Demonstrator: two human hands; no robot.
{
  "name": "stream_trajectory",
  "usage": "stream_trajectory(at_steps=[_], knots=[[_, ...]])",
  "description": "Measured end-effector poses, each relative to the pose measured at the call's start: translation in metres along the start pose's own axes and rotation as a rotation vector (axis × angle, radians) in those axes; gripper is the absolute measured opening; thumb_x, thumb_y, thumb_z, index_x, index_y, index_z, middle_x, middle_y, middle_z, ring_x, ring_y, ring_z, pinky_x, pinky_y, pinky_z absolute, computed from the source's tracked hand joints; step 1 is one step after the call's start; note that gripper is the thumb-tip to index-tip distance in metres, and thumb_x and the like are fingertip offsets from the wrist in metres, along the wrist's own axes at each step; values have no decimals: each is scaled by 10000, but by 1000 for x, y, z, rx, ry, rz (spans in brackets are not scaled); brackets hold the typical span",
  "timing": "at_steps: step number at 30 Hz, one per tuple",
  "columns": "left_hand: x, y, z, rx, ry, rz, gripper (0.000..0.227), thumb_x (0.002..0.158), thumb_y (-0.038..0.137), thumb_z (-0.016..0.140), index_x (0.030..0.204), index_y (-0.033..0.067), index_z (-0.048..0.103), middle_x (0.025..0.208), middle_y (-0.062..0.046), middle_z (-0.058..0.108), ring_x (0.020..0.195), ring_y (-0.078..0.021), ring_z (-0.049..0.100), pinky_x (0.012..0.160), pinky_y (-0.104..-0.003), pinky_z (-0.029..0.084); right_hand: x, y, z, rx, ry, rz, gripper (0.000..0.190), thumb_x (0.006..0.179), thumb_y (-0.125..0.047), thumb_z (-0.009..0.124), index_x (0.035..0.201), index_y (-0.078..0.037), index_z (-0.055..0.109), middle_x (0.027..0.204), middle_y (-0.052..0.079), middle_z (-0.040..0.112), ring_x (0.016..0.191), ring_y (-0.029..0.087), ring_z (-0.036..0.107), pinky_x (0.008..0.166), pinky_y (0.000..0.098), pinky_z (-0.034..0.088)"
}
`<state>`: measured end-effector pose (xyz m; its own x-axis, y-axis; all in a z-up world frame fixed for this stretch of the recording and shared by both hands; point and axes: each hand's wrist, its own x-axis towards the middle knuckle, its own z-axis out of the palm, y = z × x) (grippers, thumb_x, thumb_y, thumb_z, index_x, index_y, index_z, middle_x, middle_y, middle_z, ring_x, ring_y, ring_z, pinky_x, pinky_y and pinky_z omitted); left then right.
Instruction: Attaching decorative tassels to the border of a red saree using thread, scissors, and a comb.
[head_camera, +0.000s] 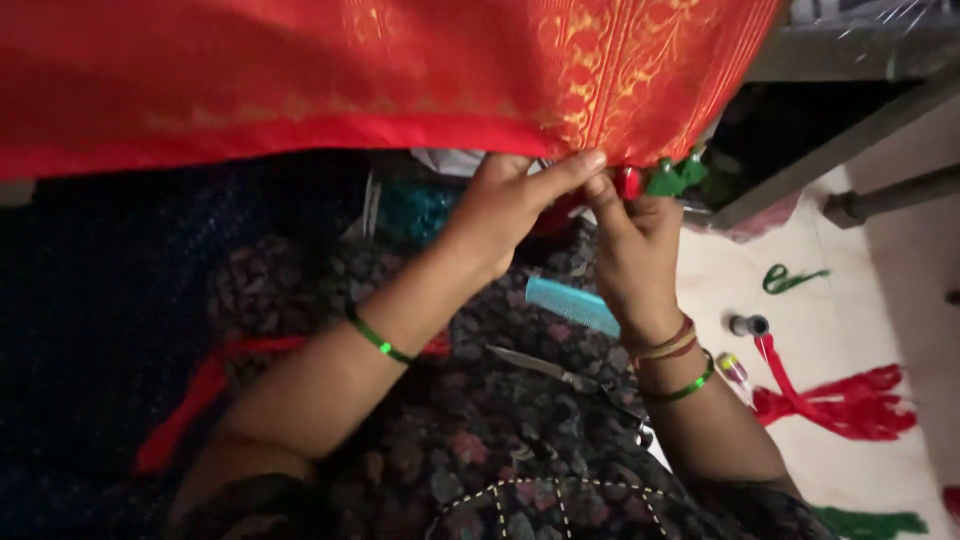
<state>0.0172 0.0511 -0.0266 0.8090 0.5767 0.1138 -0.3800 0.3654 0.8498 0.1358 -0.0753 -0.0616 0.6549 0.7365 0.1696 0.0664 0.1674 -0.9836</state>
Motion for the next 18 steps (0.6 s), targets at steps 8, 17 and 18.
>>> stream_trajectory(at_steps=[8,17,18], knots=[[13,10,-8,14,-75,67,259,930,81,768,1162,-20,715,1120,-69,760,1028,-154,711,920,-326,574,-13,25,-84,-181,-97,186,183,1057,-124,609,1185,7,603,894,0,709,769,120,711,712,280,605],[11,16,-1,180,-11,92,226,950,117,738,1125,-26,725,1068,-60,761,972,-129,703,883,-301,568,-65,52,-106,-1139,-450,720,369,929,-142,666,1297,-129,638,794,134,755,645,244,748,576,379,585],[11,17,-1,74,-42,20,218,950,125,727,1101,-32,718,1032,-78,767,931,-163,728,857,-316,584,-65,36,-111,-723,-281,621,296,956,-176,620,1234,-80,652,893,84,765,760,192,745,644,342,601]])
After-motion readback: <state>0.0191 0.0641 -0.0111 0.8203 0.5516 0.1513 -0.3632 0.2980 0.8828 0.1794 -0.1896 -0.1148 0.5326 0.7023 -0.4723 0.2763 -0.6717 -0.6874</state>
